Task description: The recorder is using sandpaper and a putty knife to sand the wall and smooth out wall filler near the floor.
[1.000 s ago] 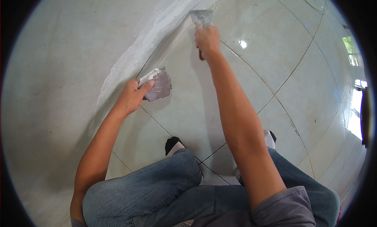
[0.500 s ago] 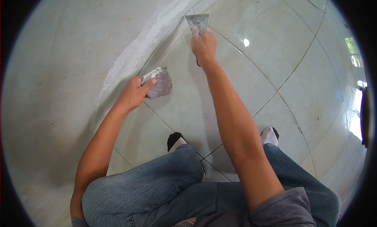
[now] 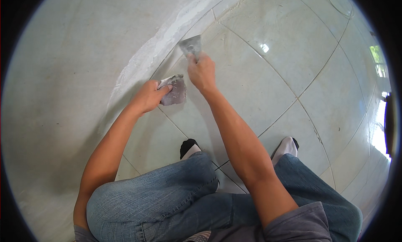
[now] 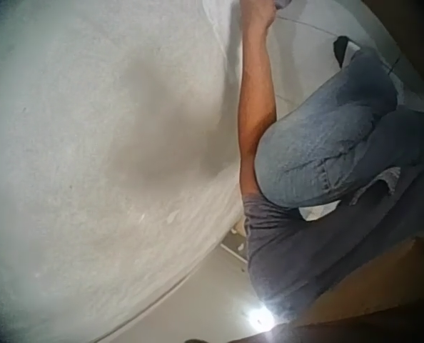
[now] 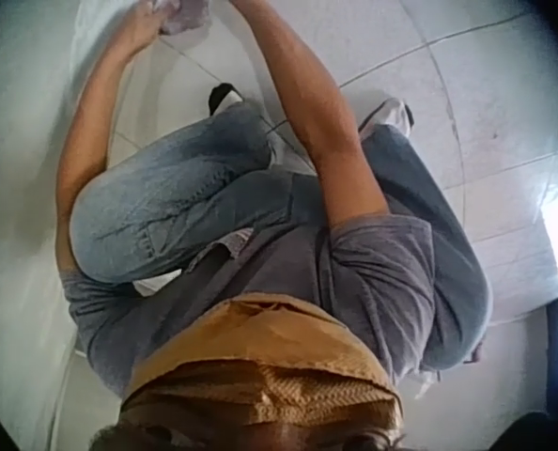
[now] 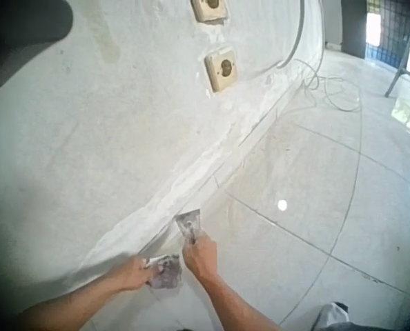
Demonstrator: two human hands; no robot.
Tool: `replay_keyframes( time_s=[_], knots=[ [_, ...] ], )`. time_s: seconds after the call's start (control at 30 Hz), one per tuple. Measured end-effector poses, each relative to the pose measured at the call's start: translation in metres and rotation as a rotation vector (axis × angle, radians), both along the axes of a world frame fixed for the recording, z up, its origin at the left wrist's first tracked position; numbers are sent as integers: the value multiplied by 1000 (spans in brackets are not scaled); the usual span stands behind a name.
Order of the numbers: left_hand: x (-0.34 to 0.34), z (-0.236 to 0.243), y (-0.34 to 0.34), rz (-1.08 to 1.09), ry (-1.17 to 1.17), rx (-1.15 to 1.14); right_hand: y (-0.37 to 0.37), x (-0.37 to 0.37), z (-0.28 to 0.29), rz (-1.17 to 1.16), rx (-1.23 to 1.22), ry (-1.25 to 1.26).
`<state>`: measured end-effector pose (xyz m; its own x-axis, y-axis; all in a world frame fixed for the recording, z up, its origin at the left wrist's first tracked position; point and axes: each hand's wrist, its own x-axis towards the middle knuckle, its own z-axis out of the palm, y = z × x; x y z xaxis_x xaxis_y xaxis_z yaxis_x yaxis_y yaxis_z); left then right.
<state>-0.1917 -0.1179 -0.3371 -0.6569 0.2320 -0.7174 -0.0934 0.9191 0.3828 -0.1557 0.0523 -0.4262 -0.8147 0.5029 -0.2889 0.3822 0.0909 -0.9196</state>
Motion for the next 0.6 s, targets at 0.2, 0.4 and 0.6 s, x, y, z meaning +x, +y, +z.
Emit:
replay_keyframes(
  time_s=[0.2,0.4,0.6],
  knots=[
    [5,0,8,-4,10,-24,47,-25,-10,-145,138,0],
    [2,-8,-2,-2,-25,-47,27,-20,-9,-164,109,-1],
    [0,-4,6,-12,-86,-49,38,-20,-8,-143,51,-38]
  ],
)
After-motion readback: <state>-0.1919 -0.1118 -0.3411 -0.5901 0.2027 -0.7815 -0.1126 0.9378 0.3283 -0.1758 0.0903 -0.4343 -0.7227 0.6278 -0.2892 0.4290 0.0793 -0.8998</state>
